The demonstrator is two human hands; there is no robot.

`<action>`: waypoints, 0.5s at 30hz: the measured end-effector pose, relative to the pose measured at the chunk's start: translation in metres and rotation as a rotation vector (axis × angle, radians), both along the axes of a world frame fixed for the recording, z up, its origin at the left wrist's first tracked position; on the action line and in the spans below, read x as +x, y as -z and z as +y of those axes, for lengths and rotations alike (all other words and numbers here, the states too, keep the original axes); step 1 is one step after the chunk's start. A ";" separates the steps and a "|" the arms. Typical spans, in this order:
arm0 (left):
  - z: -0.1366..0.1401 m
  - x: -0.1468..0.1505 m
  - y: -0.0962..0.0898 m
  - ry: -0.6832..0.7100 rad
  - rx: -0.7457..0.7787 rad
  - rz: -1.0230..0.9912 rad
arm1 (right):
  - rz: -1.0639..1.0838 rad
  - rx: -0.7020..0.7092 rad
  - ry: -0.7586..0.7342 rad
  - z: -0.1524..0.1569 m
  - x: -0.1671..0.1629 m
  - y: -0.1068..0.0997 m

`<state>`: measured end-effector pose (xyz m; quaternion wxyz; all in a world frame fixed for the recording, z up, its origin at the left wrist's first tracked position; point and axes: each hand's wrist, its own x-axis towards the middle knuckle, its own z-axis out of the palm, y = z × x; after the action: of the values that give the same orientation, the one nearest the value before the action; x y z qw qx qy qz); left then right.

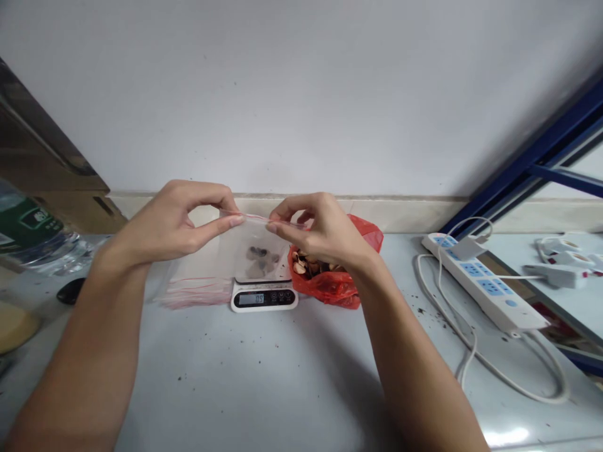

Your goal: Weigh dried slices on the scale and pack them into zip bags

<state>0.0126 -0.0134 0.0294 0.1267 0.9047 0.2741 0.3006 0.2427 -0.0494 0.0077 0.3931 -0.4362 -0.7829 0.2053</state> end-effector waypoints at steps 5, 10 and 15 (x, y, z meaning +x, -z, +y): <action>0.002 -0.001 0.001 0.003 0.009 0.012 | -0.007 0.015 0.001 0.003 0.001 0.002; 0.001 -0.004 0.000 -0.002 -0.003 0.020 | 0.006 -0.013 -0.021 0.006 0.004 0.005; 0.003 -0.005 0.001 -0.015 -0.003 0.028 | 0.031 -0.048 -0.038 0.012 0.006 0.009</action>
<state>0.0079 -0.0109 0.0286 0.1218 0.9066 0.2830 0.2884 0.2488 -0.0375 -0.0017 0.3908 -0.4273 -0.7797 0.2383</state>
